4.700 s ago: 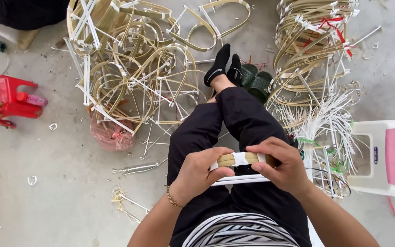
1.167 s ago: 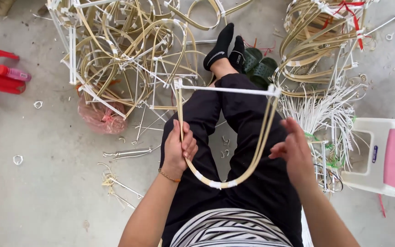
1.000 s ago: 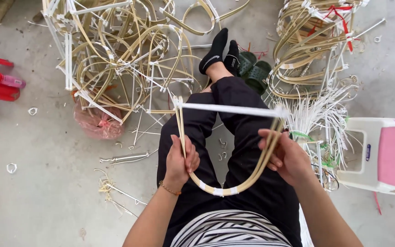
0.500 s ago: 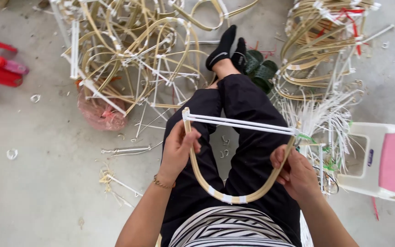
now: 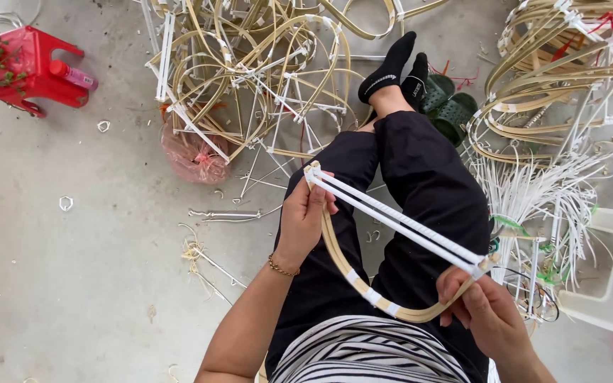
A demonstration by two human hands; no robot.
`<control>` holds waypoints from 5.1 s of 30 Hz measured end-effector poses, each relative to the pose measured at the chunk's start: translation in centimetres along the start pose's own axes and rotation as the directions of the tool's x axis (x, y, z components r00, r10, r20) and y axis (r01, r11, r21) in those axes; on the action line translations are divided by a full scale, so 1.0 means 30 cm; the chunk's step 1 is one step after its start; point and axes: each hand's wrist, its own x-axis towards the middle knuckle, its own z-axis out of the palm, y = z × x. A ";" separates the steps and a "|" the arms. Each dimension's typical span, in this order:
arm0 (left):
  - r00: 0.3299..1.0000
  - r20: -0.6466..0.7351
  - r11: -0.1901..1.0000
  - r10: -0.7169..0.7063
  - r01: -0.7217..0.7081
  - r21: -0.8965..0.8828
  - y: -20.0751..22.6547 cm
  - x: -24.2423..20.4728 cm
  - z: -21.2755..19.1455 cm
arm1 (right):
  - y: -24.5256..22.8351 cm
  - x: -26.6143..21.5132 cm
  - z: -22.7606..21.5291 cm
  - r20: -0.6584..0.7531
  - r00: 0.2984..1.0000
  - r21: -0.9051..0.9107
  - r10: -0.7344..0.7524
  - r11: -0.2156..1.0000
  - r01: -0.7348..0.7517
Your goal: Cutting and assembling bamboo/wood frame components for furniture manufacturing.
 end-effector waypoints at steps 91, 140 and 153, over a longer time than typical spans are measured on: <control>0.783 0.575 0.936 -0.238 0.027 0.350 0.209 -0.108 0.115 | -0.083 -0.017 0.006 0.054 0.942 -0.430 0.332 0.859 -0.279; 0.668 0.558 0.860 -0.492 0.273 0.431 0.056 -0.067 0.195 | 0.016 0.072 -0.059 -0.021 0.924 -0.692 0.382 0.661 -0.289; 0.700 0.399 0.722 -0.592 0.681 -0.122 -0.135 0.129 0.077 | 0.281 0.128 -0.579 -0.552 0.808 -0.458 0.206 0.735 -0.500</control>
